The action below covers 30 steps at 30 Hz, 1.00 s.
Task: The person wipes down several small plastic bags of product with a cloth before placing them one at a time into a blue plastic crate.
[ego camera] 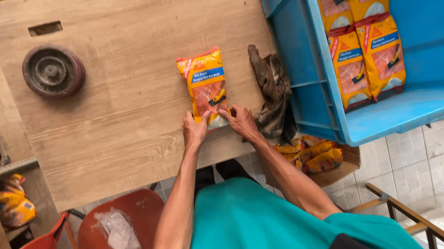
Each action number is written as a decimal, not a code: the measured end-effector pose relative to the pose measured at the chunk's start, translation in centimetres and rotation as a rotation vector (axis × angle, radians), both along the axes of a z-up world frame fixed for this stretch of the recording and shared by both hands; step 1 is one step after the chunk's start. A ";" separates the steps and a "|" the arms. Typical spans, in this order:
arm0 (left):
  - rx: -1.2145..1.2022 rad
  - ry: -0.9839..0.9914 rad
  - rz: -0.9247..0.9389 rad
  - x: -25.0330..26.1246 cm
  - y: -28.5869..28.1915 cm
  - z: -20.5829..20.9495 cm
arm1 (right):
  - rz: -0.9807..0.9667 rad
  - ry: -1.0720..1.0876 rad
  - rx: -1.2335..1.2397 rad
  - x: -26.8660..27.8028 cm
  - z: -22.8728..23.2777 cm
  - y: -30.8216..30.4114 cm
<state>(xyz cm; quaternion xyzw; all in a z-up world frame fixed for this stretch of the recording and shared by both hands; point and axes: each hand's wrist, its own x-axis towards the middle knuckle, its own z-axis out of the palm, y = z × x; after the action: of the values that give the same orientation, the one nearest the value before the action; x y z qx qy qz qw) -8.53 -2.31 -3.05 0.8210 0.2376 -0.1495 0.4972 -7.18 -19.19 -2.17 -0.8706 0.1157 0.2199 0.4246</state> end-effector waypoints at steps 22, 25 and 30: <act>-0.091 0.039 0.069 0.8 -0.6 -0.1 | -0.133 -0.040 0.097 0.0 0.8 1.4; -0.135 0.046 0.107 0.9 0.2 0.1 | -0.201 -0.053 0.160 -0.4 0.4 1.5; -0.098 0.066 0.004 0.6 0.3 3.9 | -0.159 -0.091 0.110 -1.1 0.5 1.3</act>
<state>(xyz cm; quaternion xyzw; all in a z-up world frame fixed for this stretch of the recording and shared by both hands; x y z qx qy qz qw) -7.97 -1.99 0.84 0.7897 0.2478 -0.1872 0.5291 -8.33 -17.89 -1.63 -0.8431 0.1530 0.1518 0.4926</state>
